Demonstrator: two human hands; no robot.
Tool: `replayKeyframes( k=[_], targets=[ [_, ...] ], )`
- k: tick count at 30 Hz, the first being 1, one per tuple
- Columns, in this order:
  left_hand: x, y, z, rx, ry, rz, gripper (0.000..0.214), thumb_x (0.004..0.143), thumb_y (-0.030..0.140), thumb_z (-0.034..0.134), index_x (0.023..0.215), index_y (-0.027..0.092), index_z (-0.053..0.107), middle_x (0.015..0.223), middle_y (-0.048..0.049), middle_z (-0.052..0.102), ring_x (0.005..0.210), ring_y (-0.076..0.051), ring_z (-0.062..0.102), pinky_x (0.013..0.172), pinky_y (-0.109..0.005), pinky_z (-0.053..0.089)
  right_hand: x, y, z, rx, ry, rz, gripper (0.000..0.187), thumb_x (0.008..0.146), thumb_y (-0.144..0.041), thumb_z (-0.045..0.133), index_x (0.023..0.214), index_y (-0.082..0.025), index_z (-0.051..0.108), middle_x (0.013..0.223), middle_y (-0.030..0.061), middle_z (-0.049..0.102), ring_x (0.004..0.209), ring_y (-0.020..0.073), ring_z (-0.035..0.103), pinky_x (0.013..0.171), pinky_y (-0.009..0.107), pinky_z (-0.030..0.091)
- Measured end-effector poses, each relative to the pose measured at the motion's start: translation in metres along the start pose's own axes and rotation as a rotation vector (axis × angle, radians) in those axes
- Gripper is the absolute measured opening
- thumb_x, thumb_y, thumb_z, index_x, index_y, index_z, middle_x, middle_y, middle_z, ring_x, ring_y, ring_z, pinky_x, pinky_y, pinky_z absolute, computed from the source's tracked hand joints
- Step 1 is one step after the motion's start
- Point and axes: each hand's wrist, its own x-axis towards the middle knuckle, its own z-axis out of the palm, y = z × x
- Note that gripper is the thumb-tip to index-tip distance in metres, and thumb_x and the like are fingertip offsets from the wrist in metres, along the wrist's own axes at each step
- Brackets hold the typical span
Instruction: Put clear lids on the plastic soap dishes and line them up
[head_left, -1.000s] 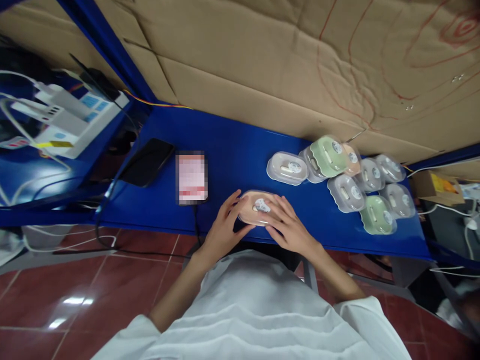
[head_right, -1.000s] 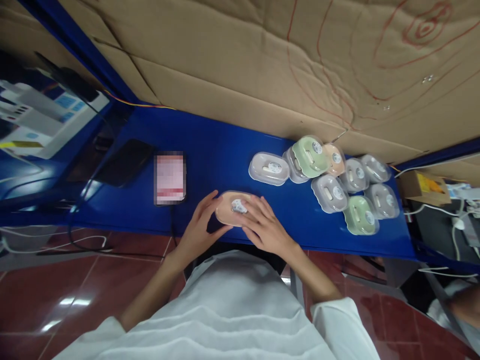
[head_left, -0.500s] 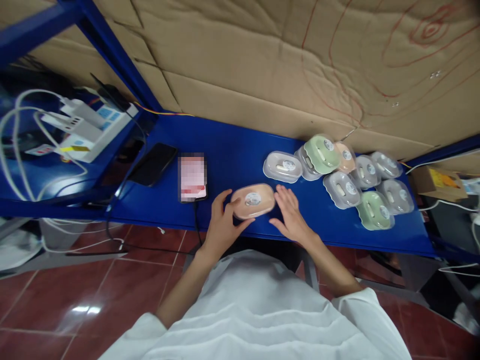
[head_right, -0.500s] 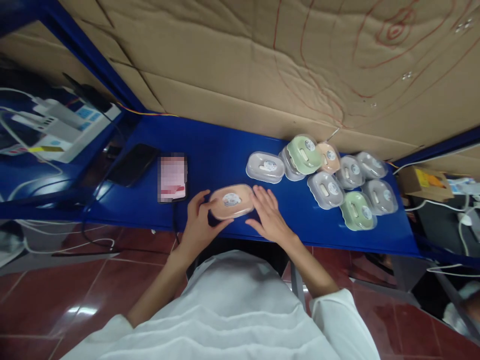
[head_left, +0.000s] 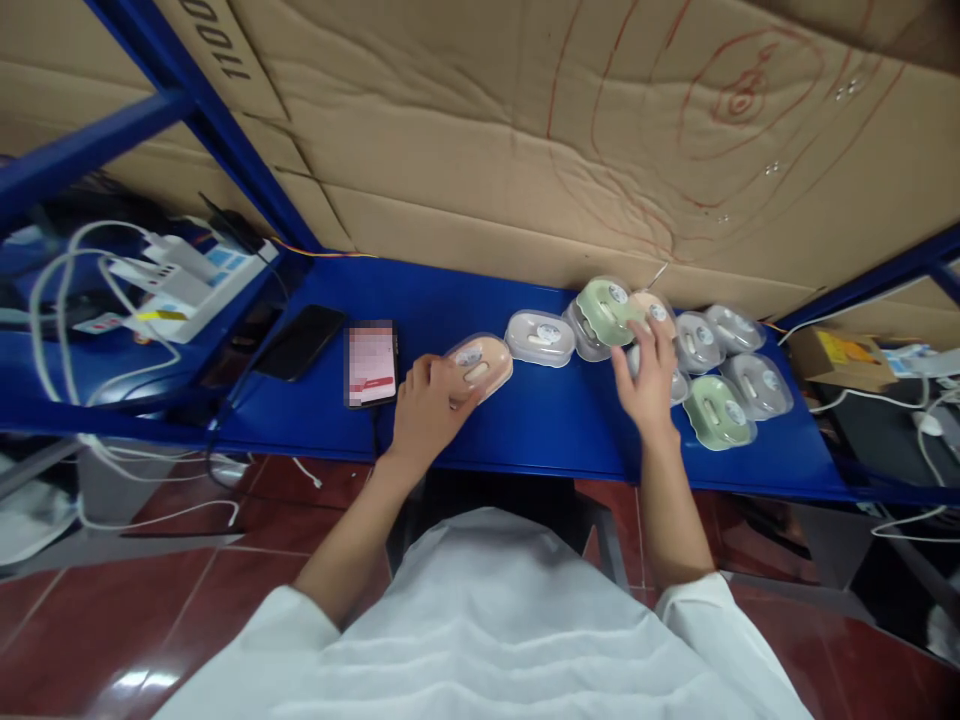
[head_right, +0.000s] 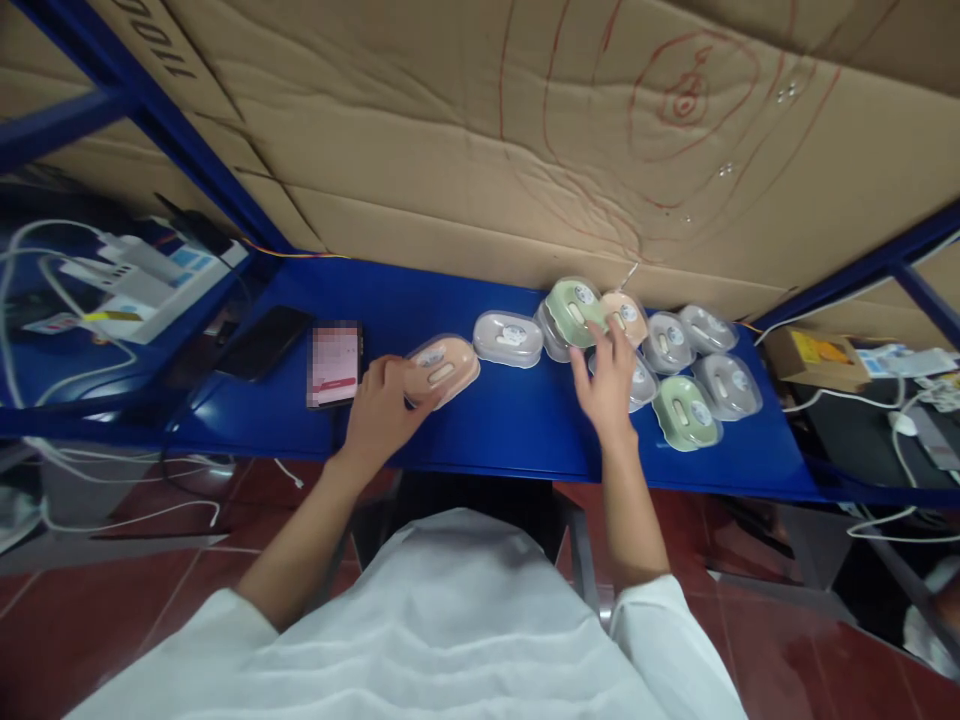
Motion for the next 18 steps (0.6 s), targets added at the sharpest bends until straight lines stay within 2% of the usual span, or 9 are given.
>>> replayKeyframes(
  k=[2, 4, 7, 10, 14, 16, 18],
  targets=[
    [0.019, -0.001, 0.0, 0.029, -0.02, -0.029, 0.059, 0.095, 0.059, 0.072, 0.128, 0.013, 0.056, 0.129, -0.0221, 0.062, 0.119, -0.04, 0.067, 0.098, -0.052, 0.057, 0.03, 0.017, 0.015, -0.053, -0.011, 0.068, 0.066, 0.108, -0.064, 0.044, 0.158, -0.021, 0.049, 0.168, 0.0214, 0.041, 0.157, 0.0386, 0.038, 0.124, 0.066, 0.035],
    [0.026, -0.001, 0.001, 0.036, -0.029, -0.026, 0.062, 0.095, 0.061, 0.071, 0.129, 0.012, 0.056, 0.13, -0.0226, 0.061, 0.118, -0.04, 0.067, 0.098, -0.052, 0.057, 0.047, 0.028, 0.031, -0.066, -0.053, 0.101, 0.07, 0.108, -0.067, 0.041, 0.159, -0.02, 0.047, 0.167, 0.022, 0.042, 0.156, 0.0396, 0.04, 0.123, 0.067, 0.035],
    [0.019, 0.0, 0.006, -0.025, -0.018, 0.023, 0.061, 0.094, 0.058, 0.072, 0.132, 0.013, 0.054, 0.131, -0.0216, 0.059, 0.12, -0.038, 0.066, 0.102, -0.051, 0.056, 0.047, 0.033, 0.05, -0.021, -0.067, 0.071, 0.072, 0.107, -0.067, 0.04, 0.162, -0.02, 0.044, 0.166, 0.0213, 0.043, 0.156, 0.0397, 0.038, 0.123, 0.067, 0.036],
    [0.017, -0.005, 0.01, -0.07, -0.021, 0.022, 0.058, 0.095, 0.053, 0.072, 0.134, 0.015, 0.054, 0.133, -0.02, 0.059, 0.123, -0.036, 0.066, 0.105, -0.049, 0.056, 0.035, 0.035, 0.058, 0.056, -0.039, 0.011, 0.074, 0.104, -0.069, 0.045, 0.162, -0.023, 0.045, 0.169, 0.0189, 0.04, 0.158, 0.039, 0.033, 0.126, 0.068, 0.033],
    [0.049, -0.018, 0.01, 0.012, -0.08, -0.021, 0.052, 0.099, 0.049, 0.064, 0.138, 0.016, 0.054, 0.135, -0.0199, 0.063, 0.12, -0.035, 0.068, 0.103, -0.05, 0.056, 0.036, 0.033, 0.064, 0.197, -0.02, -0.044, 0.072, 0.101, -0.071, 0.051, 0.156, -0.025, 0.054, 0.167, 0.0159, 0.044, 0.157, 0.0369, 0.037, 0.128, 0.066, 0.031],
    [0.069, -0.019, 0.008, 0.045, -0.088, 0.002, 0.05, 0.099, 0.045, 0.063, 0.139, 0.016, 0.055, 0.14, -0.0221, 0.062, 0.129, -0.038, 0.064, 0.106, -0.053, 0.054, 0.048, 0.029, 0.067, 0.26, -0.033, -0.074, 0.071, 0.099, -0.072, 0.055, 0.153, -0.026, 0.059, 0.165, 0.0152, 0.049, 0.154, 0.036, 0.042, 0.128, 0.063, 0.034],
    [0.079, -0.013, 0.006, 0.08, -0.082, 0.052, 0.05, 0.1, 0.044, 0.061, 0.142, 0.016, 0.056, 0.15, -0.0244, 0.057, 0.14, -0.042, 0.056, 0.111, -0.056, 0.049, 0.065, 0.023, 0.07, 0.303, -0.08, -0.119, 0.07, 0.1, -0.071, 0.054, 0.151, -0.025, 0.061, 0.162, 0.0149, 0.053, 0.151, 0.0339, 0.048, 0.127, 0.058, 0.037]
  ],
)
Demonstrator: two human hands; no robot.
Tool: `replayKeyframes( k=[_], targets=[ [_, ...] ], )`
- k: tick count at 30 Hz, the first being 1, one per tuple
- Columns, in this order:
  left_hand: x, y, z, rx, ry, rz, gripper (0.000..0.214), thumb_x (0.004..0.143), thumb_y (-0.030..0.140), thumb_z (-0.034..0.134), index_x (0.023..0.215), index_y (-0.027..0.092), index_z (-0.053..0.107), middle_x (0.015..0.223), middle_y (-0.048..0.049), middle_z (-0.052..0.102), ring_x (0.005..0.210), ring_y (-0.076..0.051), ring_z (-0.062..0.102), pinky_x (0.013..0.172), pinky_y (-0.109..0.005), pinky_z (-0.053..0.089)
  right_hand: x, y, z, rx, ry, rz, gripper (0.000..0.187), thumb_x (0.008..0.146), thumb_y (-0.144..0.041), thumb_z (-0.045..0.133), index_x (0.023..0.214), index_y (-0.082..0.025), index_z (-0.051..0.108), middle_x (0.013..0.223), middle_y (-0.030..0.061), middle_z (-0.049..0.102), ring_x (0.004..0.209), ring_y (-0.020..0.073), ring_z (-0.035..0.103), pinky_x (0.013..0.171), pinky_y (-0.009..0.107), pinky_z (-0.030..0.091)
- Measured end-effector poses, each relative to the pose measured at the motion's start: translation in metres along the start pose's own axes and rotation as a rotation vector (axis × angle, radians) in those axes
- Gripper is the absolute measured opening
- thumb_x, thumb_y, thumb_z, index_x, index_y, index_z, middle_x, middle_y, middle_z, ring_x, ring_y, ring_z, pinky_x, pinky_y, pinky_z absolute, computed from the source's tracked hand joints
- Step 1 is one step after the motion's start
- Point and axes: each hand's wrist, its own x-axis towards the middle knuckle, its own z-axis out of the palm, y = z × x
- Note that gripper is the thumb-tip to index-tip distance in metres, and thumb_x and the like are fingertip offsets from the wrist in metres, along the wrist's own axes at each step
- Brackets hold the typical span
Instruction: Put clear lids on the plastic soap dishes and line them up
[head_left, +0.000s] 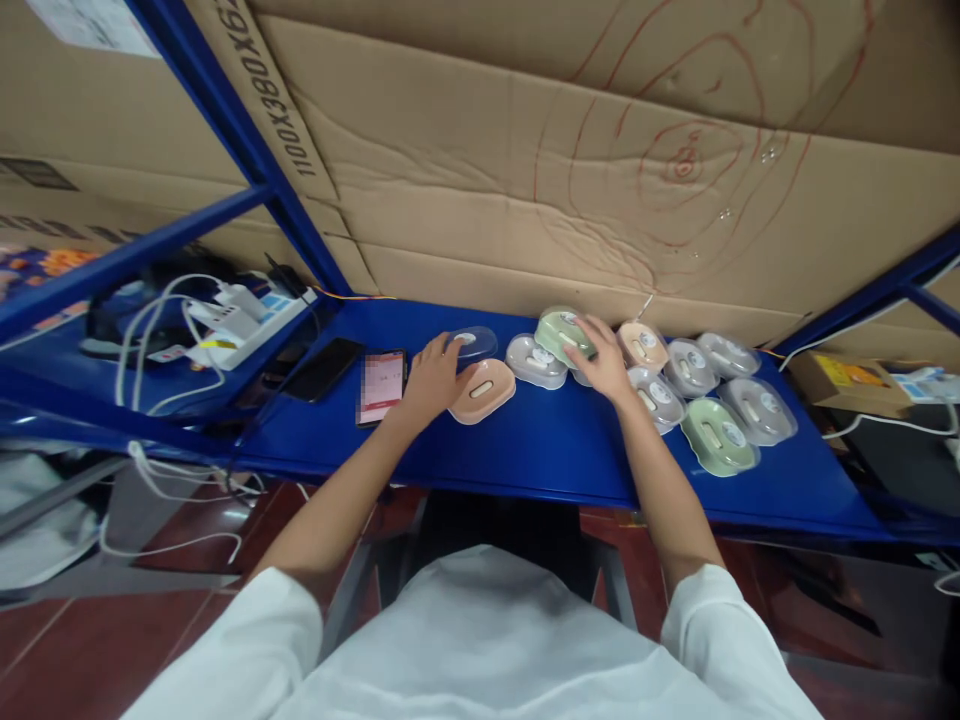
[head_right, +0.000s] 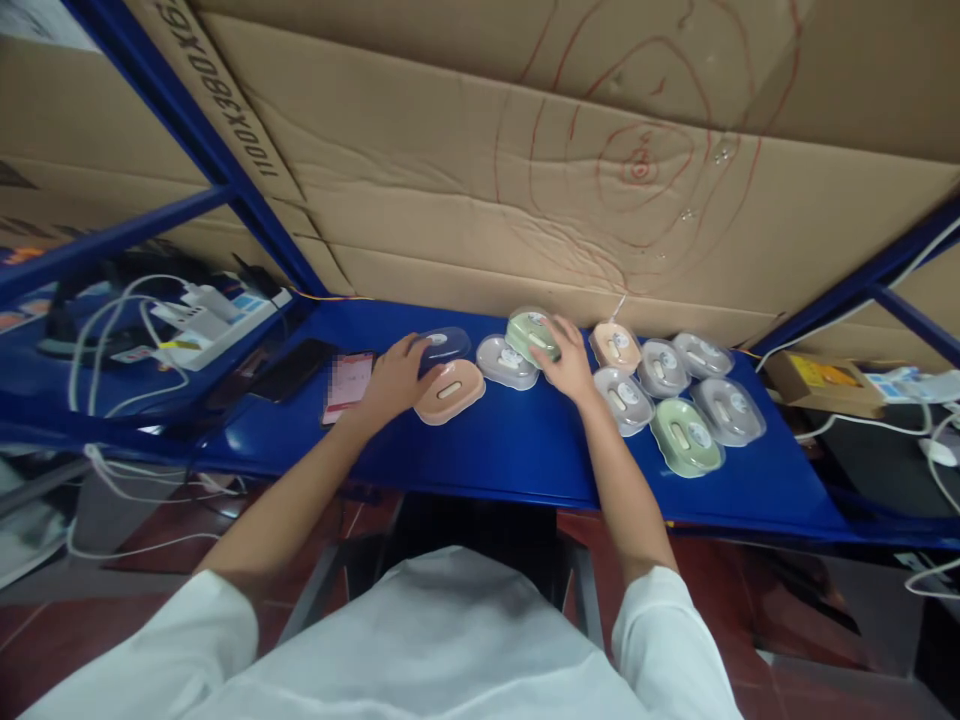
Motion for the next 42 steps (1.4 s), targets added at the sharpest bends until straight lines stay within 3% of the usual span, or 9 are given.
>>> replayKeyframes(
  k=[4, 7, 13, 19, 22, 27, 31, 35, 42],
  targets=[
    [-0.015, 0.024, 0.003, 0.058, -0.035, 0.166, 0.045, 0.1, 0.052, 0.062, 0.131, 0.02, 0.066, 0.138, -0.0195, 0.066, 0.131, -0.04, 0.062, 0.108, -0.052, 0.049, 0.03, -0.015, 0.005, 0.003, -0.109, -0.055, 0.062, 0.11, -0.061, 0.037, 0.151, -0.021, 0.061, 0.155, 0.0154, 0.062, 0.146, 0.0296, 0.054, 0.125, 0.055, 0.04],
    [-0.029, 0.028, 0.009, 0.085, -0.099, 0.279, 0.034, 0.099, 0.047, 0.067, 0.12, 0.021, 0.073, 0.131, -0.0183, 0.071, 0.122, -0.037, 0.069, 0.103, -0.05, 0.052, 0.03, -0.036, 0.009, -0.089, -0.035, -0.083, 0.056, 0.113, -0.051, 0.035, 0.153, -0.021, 0.06, 0.161, 0.016, 0.055, 0.153, 0.0335, 0.045, 0.126, 0.062, 0.031],
    [0.001, -0.012, -0.001, 0.064, -0.218, 0.479, 0.029, 0.104, 0.03, 0.058, 0.128, 0.027, 0.075, 0.129, -0.0107, 0.076, 0.132, -0.029, 0.067, 0.111, -0.044, 0.051, -0.003, -0.074, 0.029, -0.219, -0.236, -0.342, 0.051, 0.109, -0.049, 0.054, 0.151, -0.022, 0.062, 0.149, 0.017, 0.065, 0.141, 0.0351, 0.056, 0.122, 0.057, 0.037],
    [0.035, -0.04, -0.004, 0.0, -0.251, 0.565, 0.039, 0.109, 0.033, 0.047, 0.138, 0.023, 0.071, 0.138, -0.0113, 0.075, 0.13, -0.026, 0.069, 0.115, -0.044, 0.05, -0.008, -0.072, 0.039, -0.351, -0.197, -0.299, 0.051, 0.103, -0.041, 0.069, 0.15, -0.024, 0.063, 0.176, 0.0176, 0.031, 0.164, 0.0389, 0.028, 0.131, 0.068, 0.018],
    [0.037, -0.045, 0.0, -0.043, -0.224, 0.557, 0.042, 0.111, 0.035, 0.041, 0.139, 0.022, 0.07, 0.139, -0.0125, 0.075, 0.132, -0.027, 0.068, 0.116, -0.048, 0.049, -0.009, -0.069, 0.035, -0.387, -0.193, -0.303, 0.054, 0.101, -0.042, 0.072, 0.151, -0.025, 0.061, 0.178, 0.0163, 0.027, 0.166, 0.0395, 0.023, 0.131, 0.073, 0.012],
    [0.03, -0.049, 0.004, -0.117, -0.188, 0.544, 0.042, 0.112, 0.035, 0.038, 0.136, 0.023, 0.07, 0.138, -0.012, 0.075, 0.134, -0.026, 0.066, 0.117, -0.05, 0.047, -0.006, -0.066, 0.027, -0.313, -0.238, -0.319, 0.037, 0.107, -0.04, 0.06, 0.139, -0.026, 0.072, 0.168, 0.0151, 0.048, 0.158, 0.0359, 0.041, 0.128, 0.065, 0.03],
    [0.026, -0.047, 0.004, -0.124, -0.169, 0.587, 0.042, 0.109, 0.026, 0.039, 0.143, 0.026, 0.065, 0.142, -0.0103, 0.072, 0.138, -0.026, 0.062, 0.122, -0.052, 0.042, -0.001, -0.059, 0.024, -0.232, -0.182, -0.207, 0.048, 0.11, -0.049, 0.051, 0.152, -0.028, 0.06, 0.161, 0.0141, 0.056, 0.146, 0.033, 0.055, 0.119, 0.056, 0.041],
    [0.028, -0.035, 0.007, -0.06, -0.099, 0.65, 0.049, 0.102, 0.022, 0.05, 0.151, 0.025, 0.058, 0.151, -0.0119, 0.065, 0.143, -0.03, 0.057, 0.126, -0.055, 0.038, 0.001, -0.052, 0.025, -0.19, -0.123, -0.05, 0.047, 0.109, -0.051, 0.051, 0.143, -0.023, 0.065, 0.141, 0.0158, 0.071, 0.132, 0.0357, 0.062, 0.111, 0.056, 0.043],
    [0.028, -0.03, 0.021, -0.048, -0.112, 0.64, 0.047, 0.103, 0.024, 0.051, 0.149, 0.023, 0.059, 0.144, -0.0144, 0.069, 0.133, -0.031, 0.066, 0.112, -0.049, 0.052, -0.002, -0.049, 0.024, -0.121, -0.146, -0.055, 0.034, 0.113, -0.049, 0.041, 0.117, -0.024, 0.062, 0.125, 0.0127, 0.077, 0.122, 0.0311, 0.068, 0.118, 0.059, 0.034]
  ],
)
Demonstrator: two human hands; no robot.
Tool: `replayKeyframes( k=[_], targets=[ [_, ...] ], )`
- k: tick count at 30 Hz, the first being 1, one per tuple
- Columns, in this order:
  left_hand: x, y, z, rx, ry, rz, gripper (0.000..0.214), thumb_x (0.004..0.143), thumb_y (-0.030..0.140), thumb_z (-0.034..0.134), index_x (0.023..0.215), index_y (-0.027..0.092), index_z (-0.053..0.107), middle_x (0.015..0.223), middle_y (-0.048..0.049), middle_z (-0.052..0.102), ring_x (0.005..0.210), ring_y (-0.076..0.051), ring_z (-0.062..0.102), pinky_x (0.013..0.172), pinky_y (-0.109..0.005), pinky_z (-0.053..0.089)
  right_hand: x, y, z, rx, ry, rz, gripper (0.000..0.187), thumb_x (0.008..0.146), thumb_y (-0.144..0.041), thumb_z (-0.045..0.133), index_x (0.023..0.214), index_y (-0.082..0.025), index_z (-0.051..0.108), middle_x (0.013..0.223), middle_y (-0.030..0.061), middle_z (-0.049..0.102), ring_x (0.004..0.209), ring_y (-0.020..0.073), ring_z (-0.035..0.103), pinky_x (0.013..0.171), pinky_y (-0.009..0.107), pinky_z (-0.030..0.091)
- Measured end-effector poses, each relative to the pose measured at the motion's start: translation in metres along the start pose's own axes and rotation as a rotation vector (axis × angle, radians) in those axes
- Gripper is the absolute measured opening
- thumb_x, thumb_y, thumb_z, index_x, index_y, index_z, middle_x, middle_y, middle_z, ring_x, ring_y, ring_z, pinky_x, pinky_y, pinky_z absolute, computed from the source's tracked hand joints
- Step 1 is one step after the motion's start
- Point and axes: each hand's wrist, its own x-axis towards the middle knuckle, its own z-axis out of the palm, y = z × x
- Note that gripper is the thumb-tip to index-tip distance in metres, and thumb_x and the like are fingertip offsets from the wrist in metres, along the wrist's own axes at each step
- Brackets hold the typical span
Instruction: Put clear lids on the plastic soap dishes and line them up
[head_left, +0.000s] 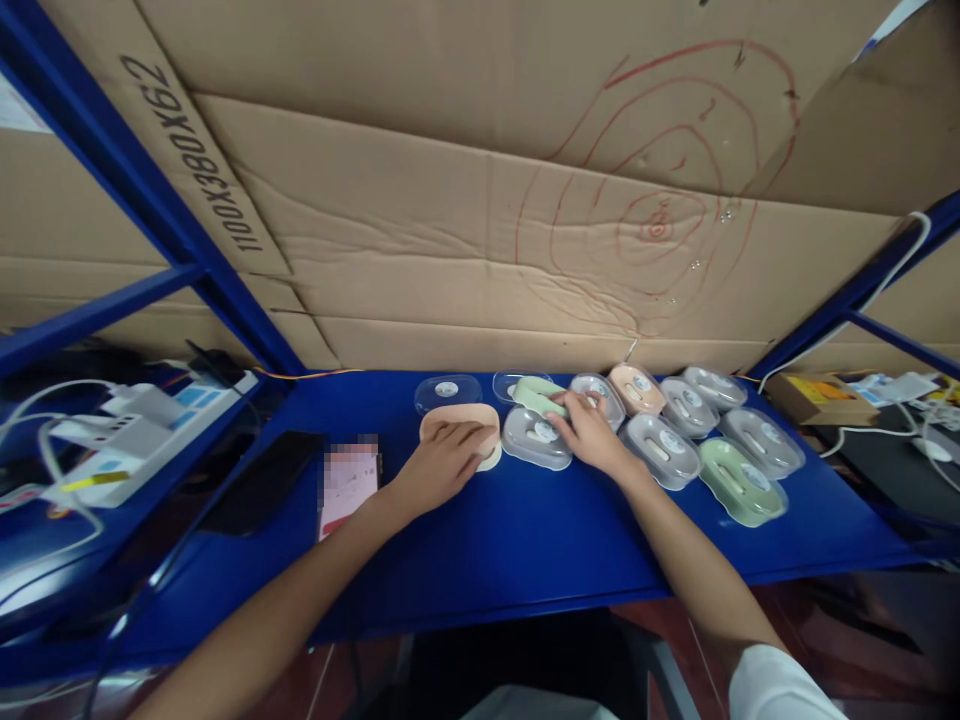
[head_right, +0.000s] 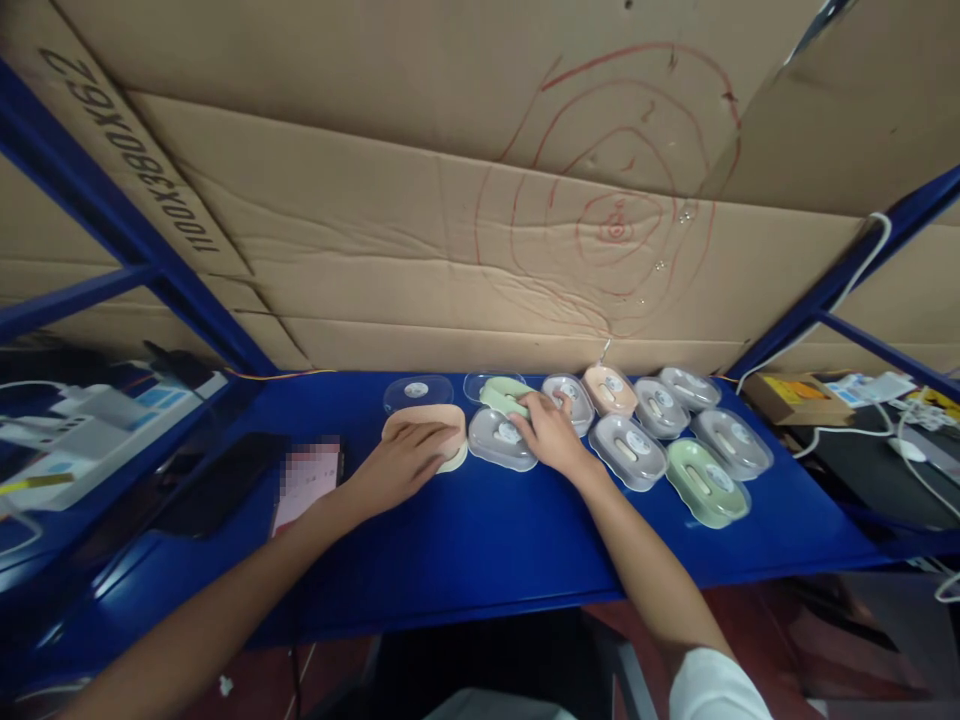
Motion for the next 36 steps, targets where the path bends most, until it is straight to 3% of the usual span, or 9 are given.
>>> replayKeyframes(
  k=[3, 6, 9, 13, 17, 24, 27, 31, 36],
  targets=[
    [-0.005, -0.001, -0.001, -0.025, 0.029, 0.008, 0.048, 0.103, 0.024, 0.051, 0.151, 0.026, 0.059, 0.143, -0.013, 0.069, 0.134, -0.031, 0.064, 0.115, -0.05, 0.05, 0.005, 0.002, 0.002, 0.009, 0.024, 0.038, 0.033, 0.113, -0.048, 0.038, 0.116, -0.025, 0.06, 0.115, 0.0098, 0.079, 0.108, 0.028, 0.072, 0.121, 0.059, 0.033],
    [-0.007, -0.002, -0.009, 0.011, 0.05, -0.026, 0.046, 0.1, 0.026, 0.057, 0.146, 0.029, 0.064, 0.14, -0.0135, 0.069, 0.133, -0.033, 0.063, 0.116, -0.056, 0.047, 0.011, 0.0, -0.001, -0.02, 0.079, 0.065, 0.033, 0.113, -0.042, 0.038, 0.127, -0.024, 0.062, 0.136, 0.014, 0.072, 0.131, 0.0323, 0.063, 0.124, 0.064, 0.027],
    [-0.008, -0.001, -0.021, 0.046, 0.045, -0.011, 0.028, 0.104, 0.024, 0.052, 0.118, 0.028, 0.077, 0.113, -0.011, 0.075, 0.113, -0.029, 0.07, 0.105, -0.049, 0.055, 0.009, -0.011, -0.013, -0.071, 0.152, 0.025, 0.039, 0.112, -0.035, 0.039, 0.142, -0.025, 0.061, 0.157, 0.0137, 0.059, 0.152, 0.0346, 0.046, 0.125, 0.064, 0.027],
    [-0.013, 0.005, -0.03, 0.064, 0.002, 0.064, 0.027, 0.106, 0.023, 0.05, 0.097, 0.025, 0.075, 0.09, -0.0068, 0.076, 0.089, -0.025, 0.074, 0.085, -0.039, 0.058, -0.002, -0.033, -0.027, -0.033, -0.118, -0.173, 0.035, 0.112, -0.044, 0.047, 0.128, -0.028, 0.074, 0.125, 0.0086, 0.076, 0.119, 0.0285, 0.069, 0.106, 0.048, 0.052],
    [-0.017, 0.012, -0.029, 0.135, -0.039, 0.044, 0.022, 0.104, 0.02, 0.053, 0.104, 0.02, 0.075, 0.098, -0.0102, 0.079, 0.092, -0.027, 0.076, 0.087, -0.041, 0.058, -0.014, -0.044, -0.023, -0.163, -0.237, -0.182, 0.05, 0.103, -0.052, 0.065, 0.144, -0.025, 0.066, 0.139, 0.0157, 0.069, 0.129, 0.038, 0.065, 0.106, 0.056, 0.055],
    [-0.019, 0.011, -0.026, 0.017, -0.09, -0.076, 0.018, 0.101, 0.022, 0.062, 0.114, 0.021, 0.074, 0.119, -0.0136, 0.075, 0.117, -0.031, 0.072, 0.101, -0.045, 0.055, -0.012, -0.027, -0.014, -0.12, -0.235, -0.125, 0.044, 0.11, -0.042, 0.05, 0.152, -0.03, 0.059, 0.154, 0.0119, 0.062, 0.142, 0.0369, 0.058, 0.114, 0.06, 0.05],
    [-0.02, 0.011, -0.028, 0.046, -0.135, -0.094, 0.019, 0.099, 0.028, 0.07, 0.116, 0.021, 0.074, 0.125, -0.0142, 0.072, 0.123, -0.033, 0.069, 0.104, -0.047, 0.054, -0.004, -0.022, -0.011, -0.058, -0.168, -0.133, 0.04, 0.113, -0.039, 0.046, 0.148, -0.027, 0.061, 0.144, 0.0101, 0.07, 0.132, 0.0312, 0.065, 0.11, 0.051, 0.052],
    [-0.019, 0.013, -0.03, 0.151, -0.19, -0.023, 0.013, 0.1, 0.028, 0.069, 0.103, 0.017, 0.076, 0.124, -0.0151, 0.071, 0.124, -0.035, 0.068, 0.098, -0.045, 0.056, -0.003, -0.034, -0.018, -0.235, -0.017, -0.147, 0.035, 0.112, -0.024, 0.043, 0.134, -0.025, 0.071, 0.134, 0.0104, 0.074, 0.125, 0.0306, 0.068, 0.104, 0.048, 0.049],
    [-0.018, 0.014, -0.03, 0.17, -0.094, 0.009, 0.022, 0.108, 0.026, 0.055, 0.111, 0.014, 0.073, 0.131, -0.016, 0.071, 0.117, -0.031, 0.072, 0.096, -0.044, 0.057, -0.026, -0.076, -0.034, -0.346, -0.358, -0.202, 0.042, 0.108, -0.05, 0.057, 0.125, -0.015, 0.072, 0.114, 0.0147, 0.079, 0.102, 0.0313, 0.073, 0.091, 0.045, 0.053]
  ],
)
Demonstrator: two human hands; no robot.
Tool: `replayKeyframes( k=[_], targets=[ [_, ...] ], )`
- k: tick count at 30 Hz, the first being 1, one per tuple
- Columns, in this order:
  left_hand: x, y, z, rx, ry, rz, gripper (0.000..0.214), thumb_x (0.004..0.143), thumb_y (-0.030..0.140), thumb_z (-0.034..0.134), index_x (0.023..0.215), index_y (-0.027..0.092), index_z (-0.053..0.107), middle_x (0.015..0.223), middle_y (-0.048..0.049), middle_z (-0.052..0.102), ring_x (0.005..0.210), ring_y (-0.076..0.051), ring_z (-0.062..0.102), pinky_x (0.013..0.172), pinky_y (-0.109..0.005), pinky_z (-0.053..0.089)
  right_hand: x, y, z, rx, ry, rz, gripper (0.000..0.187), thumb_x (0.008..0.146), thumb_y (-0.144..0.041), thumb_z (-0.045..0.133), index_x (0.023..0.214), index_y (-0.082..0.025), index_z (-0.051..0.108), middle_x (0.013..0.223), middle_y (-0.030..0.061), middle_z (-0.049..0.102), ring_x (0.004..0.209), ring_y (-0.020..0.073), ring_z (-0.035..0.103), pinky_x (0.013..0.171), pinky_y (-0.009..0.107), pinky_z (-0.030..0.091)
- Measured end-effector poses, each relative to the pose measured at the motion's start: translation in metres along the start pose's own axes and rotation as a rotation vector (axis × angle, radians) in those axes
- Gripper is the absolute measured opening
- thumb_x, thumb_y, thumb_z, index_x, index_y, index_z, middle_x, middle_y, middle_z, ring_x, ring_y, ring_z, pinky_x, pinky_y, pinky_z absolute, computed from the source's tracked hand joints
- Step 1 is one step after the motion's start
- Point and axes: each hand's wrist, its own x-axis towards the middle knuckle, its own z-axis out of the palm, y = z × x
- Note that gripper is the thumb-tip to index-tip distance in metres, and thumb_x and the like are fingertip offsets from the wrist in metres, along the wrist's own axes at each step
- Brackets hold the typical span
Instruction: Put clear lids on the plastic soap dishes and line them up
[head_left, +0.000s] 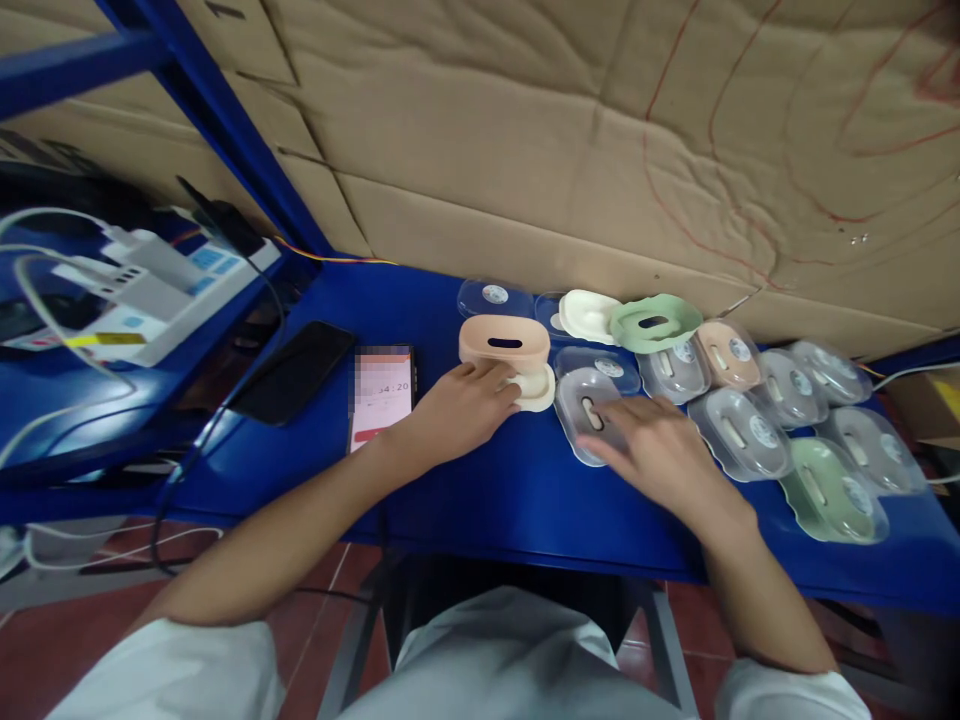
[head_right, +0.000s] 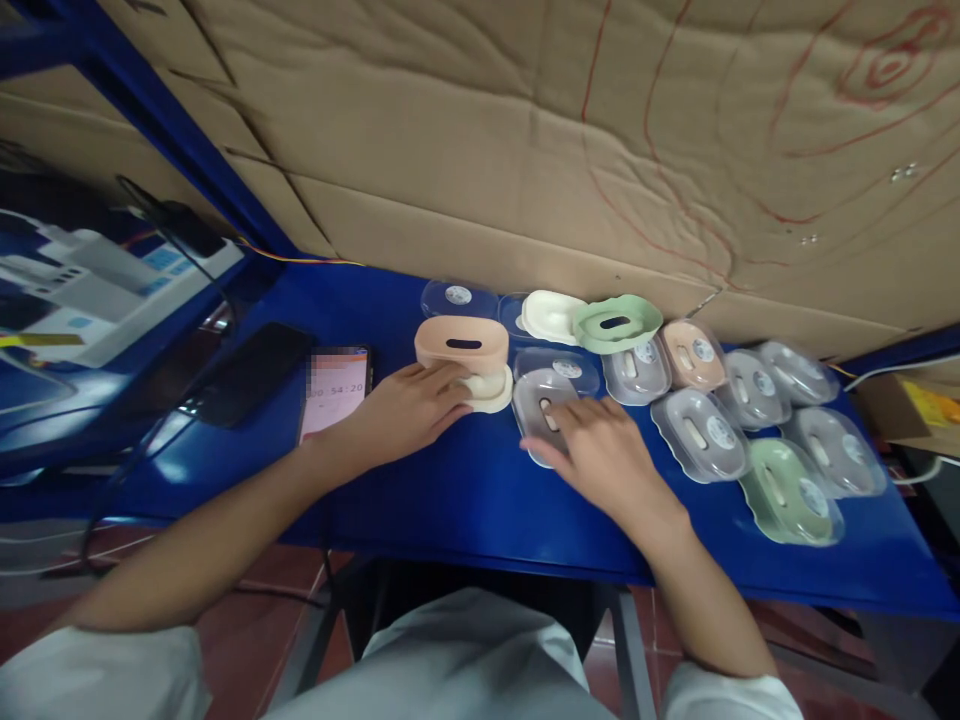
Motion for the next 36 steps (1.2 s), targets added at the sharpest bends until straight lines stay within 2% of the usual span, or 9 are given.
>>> replayKeyframes(
  k=[3, 11, 15, 19, 24, 26, 31, 34, 36],
  targets=[
    [0.001, -0.001, 0.001, -0.008, 0.005, -0.018, 0.024, 0.11, 0.028, 0.053, 0.114, 0.014, 0.071, 0.13, -0.0155, 0.071, 0.118, -0.03, 0.071, 0.1, -0.044, 0.055, -0.005, -0.018, 0.002, -0.111, -0.113, 0.053, 0.065, 0.099, -0.06, 0.069, 0.136, -0.006, 0.066, 0.121, 0.0234, 0.076, 0.106, 0.0384, 0.072, 0.089, 0.049, 0.055],
    [-0.001, -0.004, 0.002, -0.037, -0.037, -0.005, 0.024, 0.11, 0.027, 0.05, 0.115, 0.014, 0.07, 0.129, -0.0152, 0.07, 0.119, -0.031, 0.071, 0.102, -0.047, 0.056, -0.002, 0.01, -0.003, 0.16, -0.187, 0.068, 0.044, 0.104, -0.023, 0.059, 0.148, -0.017, 0.059, 0.148, 0.016, 0.067, 0.134, 0.0332, 0.065, 0.111, 0.05, 0.048],
    [0.0, -0.003, 0.003, -0.041, -0.075, 0.012, 0.021, 0.108, 0.024, 0.053, 0.11, 0.015, 0.072, 0.13, -0.0162, 0.069, 0.122, -0.033, 0.07, 0.104, -0.05, 0.055, -0.007, 0.041, -0.013, 0.271, -0.08, 0.08, 0.043, 0.105, -0.021, 0.05, 0.146, -0.026, 0.061, 0.15, 0.0082, 0.067, 0.137, 0.0297, 0.063, 0.116, 0.05, 0.045],
    [0.0, 0.001, 0.004, -0.039, -0.081, 0.017, 0.02, 0.105, 0.02, 0.058, 0.118, 0.016, 0.073, 0.133, -0.0168, 0.068, 0.125, -0.034, 0.069, 0.108, -0.051, 0.054, -0.006, 0.066, -0.008, 0.033, 0.159, 0.421, 0.042, 0.107, -0.027, 0.04, 0.142, -0.02, 0.064, 0.142, 0.0159, 0.07, 0.136, 0.0379, 0.06, 0.115, 0.059, 0.043],
    [0.0, 0.003, 0.007, -0.063, -0.058, 0.04, 0.023, 0.105, 0.021, 0.058, 0.119, 0.016, 0.074, 0.134, -0.0177, 0.069, 0.13, -0.035, 0.067, 0.112, -0.053, 0.052, 0.0, 0.079, 0.017, -0.071, 0.03, 0.693, 0.058, 0.104, -0.048, 0.054, 0.151, -0.014, 0.055, 0.154, 0.0248, 0.059, 0.14, 0.0463, 0.055, 0.111, 0.066, 0.046],
    [0.0, 0.004, 0.008, -0.061, -0.044, 0.071, 0.025, 0.106, 0.024, 0.058, 0.123, 0.016, 0.073, 0.135, -0.0171, 0.069, 0.133, -0.035, 0.065, 0.113, -0.053, 0.051, 0.001, 0.087, 0.023, -0.021, 0.046, 0.721, 0.06, 0.101, -0.051, 0.06, 0.149, -0.015, 0.057, 0.152, 0.025, 0.06, 0.138, 0.0466, 0.056, 0.11, 0.065, 0.048],
    [0.0, 0.005, 0.009, -0.057, -0.071, 0.083, 0.028, 0.105, 0.015, 0.053, 0.125, 0.018, 0.072, 0.126, -0.0129, 0.073, 0.124, -0.032, 0.069, 0.106, -0.048, 0.053, -0.001, 0.106, 0.018, 0.344, 0.224, 0.64, 0.044, 0.104, -0.047, 0.053, 0.135, -0.019, 0.066, 0.133, 0.0157, 0.074, 0.121, 0.0338, 0.07, 0.106, 0.051, 0.056],
    [-0.001, 0.004, 0.01, -0.078, -0.078, 0.067, 0.031, 0.102, 0.01, 0.053, 0.125, 0.019, 0.072, 0.12, -0.0124, 0.075, 0.12, -0.03, 0.071, 0.102, -0.046, 0.054, -0.001, 0.097, 0.008, 0.153, 0.265, 0.663, 0.037, 0.101, -0.032, 0.054, 0.132, -0.017, 0.068, 0.136, 0.0187, 0.072, 0.129, 0.0367, 0.065, 0.11, 0.054, 0.05],
    [0.0, 0.003, 0.01, -0.083, -0.078, 0.065, 0.032, 0.101, 0.009, 0.054, 0.125, 0.018, 0.072, 0.119, -0.0126, 0.076, 0.118, -0.031, 0.072, 0.101, -0.047, 0.054, -0.002, 0.084, 0.003, 0.035, 0.178, 0.659, 0.033, 0.102, -0.03, 0.052, 0.127, -0.018, 0.071, 0.132, 0.0179, 0.074, 0.127, 0.0372, 0.066, 0.108, 0.053, 0.05]
  ],
)
